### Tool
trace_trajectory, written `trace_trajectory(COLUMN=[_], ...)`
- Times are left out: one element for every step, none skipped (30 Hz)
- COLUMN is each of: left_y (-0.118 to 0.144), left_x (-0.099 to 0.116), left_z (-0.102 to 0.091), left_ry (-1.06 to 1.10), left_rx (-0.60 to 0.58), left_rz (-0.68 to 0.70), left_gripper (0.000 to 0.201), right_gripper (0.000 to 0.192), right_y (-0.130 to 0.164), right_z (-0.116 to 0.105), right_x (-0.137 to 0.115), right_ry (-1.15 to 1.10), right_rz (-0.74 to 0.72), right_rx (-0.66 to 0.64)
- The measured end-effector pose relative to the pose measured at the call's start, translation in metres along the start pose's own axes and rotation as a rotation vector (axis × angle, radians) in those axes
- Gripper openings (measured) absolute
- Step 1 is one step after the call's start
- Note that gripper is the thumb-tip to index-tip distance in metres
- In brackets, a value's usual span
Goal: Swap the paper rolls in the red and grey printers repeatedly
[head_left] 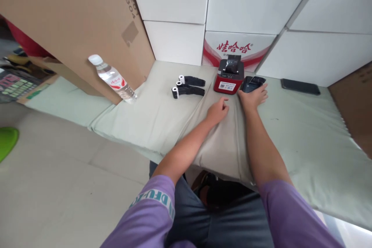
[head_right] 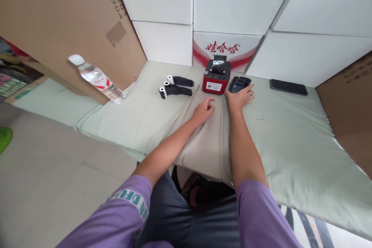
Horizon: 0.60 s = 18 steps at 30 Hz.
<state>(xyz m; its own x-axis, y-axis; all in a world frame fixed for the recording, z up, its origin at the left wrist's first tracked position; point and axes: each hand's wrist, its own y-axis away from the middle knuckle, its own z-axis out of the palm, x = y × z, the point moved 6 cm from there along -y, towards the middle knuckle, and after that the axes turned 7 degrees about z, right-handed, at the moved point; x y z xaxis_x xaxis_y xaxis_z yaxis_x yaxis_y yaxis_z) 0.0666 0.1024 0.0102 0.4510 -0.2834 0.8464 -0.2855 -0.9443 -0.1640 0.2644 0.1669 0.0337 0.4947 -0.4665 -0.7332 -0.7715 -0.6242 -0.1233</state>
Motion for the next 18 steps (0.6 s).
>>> trace_trajectory(left_y=[0.0,-0.001,-0.001,-0.001,-0.001,-0.002,-0.003,-0.006,-0.011,-0.018,-0.026,-0.038,-0.05,-0.064,-0.077,-0.089,-0.099,-0.106], left_x=[0.0,-0.001,-0.002,-0.003,-0.004,-0.005,-0.005,-0.005,-0.004,-0.004,-0.003,-0.003,-0.002,-0.001,-0.001,-0.001,-0.001,-0.001], left_z=[0.001,0.001,0.001,-0.001,-0.005,-0.011,-0.017,-0.025,-0.033,-0.041,-0.048,-0.053,-0.058,-0.061,-0.062,-0.062,-0.06,-0.059], left_ry=[0.011,0.032,0.06,0.092,0.122,0.146,0.162,0.171,0.177,0.181,0.187,0.192,0.189,0.183,0.178,0.177,0.178,0.182], left_rx=[0.003,0.013,0.033,0.066,0.117,0.181,0.251,0.323,0.391,0.448,0.498,0.529,0.547,0.555,0.544,0.517,0.48,0.446], left_rz=[0.006,0.008,0.006,0.004,0.005,0.011,0.025,0.045,0.068,0.09,0.111,0.129,0.146,0.15,0.136,0.114,0.091,0.069], left_gripper=[0.039,0.038,0.037,0.035,0.034,0.032,0.031,0.03,0.03,0.03,0.031,0.033,0.036,0.039,0.041,0.042,0.043,0.044], right_gripper=[0.131,0.129,0.124,0.117,0.107,0.096,0.084,0.074,0.067,0.064,0.065,0.071,0.079,0.088,0.096,0.1,0.102,0.101], right_y=[-0.001,-0.001,0.0,0.001,0.003,0.006,0.009,0.014,0.018,0.021,0.024,0.026,0.028,0.031,0.033,0.035,0.037,0.038], right_z=[0.001,0.0,-0.004,-0.009,-0.015,-0.019,-0.02,-0.018,-0.012,-0.003,0.008,0.019,0.031,0.042,0.05,0.055,0.056,0.053], right_x=[0.002,0.004,0.004,0.004,0.001,-0.004,-0.009,-0.015,-0.02,-0.024,-0.026,-0.026,-0.027,-0.028,-0.029,-0.03,-0.031,-0.032], right_ry=[0.008,0.008,-0.002,-0.023,-0.054,-0.096,-0.149,-0.21,-0.277,-0.344,-0.403,-0.45,-0.478,-0.492,-0.497,-0.496,-0.496,-0.497], right_rz=[0.006,0.003,-0.011,-0.042,-0.095,-0.168,-0.25,-0.325,-0.381,-0.409,-0.407,-0.384,-0.374,-0.372,-0.378,-0.389,-0.397,-0.396], right_rx=[-0.007,-0.002,0.021,0.06,0.103,0.131,0.138,0.118,0.075,0.023,-0.03,-0.074,-0.125,-0.175,-0.216,-0.247,-0.261,-0.256])
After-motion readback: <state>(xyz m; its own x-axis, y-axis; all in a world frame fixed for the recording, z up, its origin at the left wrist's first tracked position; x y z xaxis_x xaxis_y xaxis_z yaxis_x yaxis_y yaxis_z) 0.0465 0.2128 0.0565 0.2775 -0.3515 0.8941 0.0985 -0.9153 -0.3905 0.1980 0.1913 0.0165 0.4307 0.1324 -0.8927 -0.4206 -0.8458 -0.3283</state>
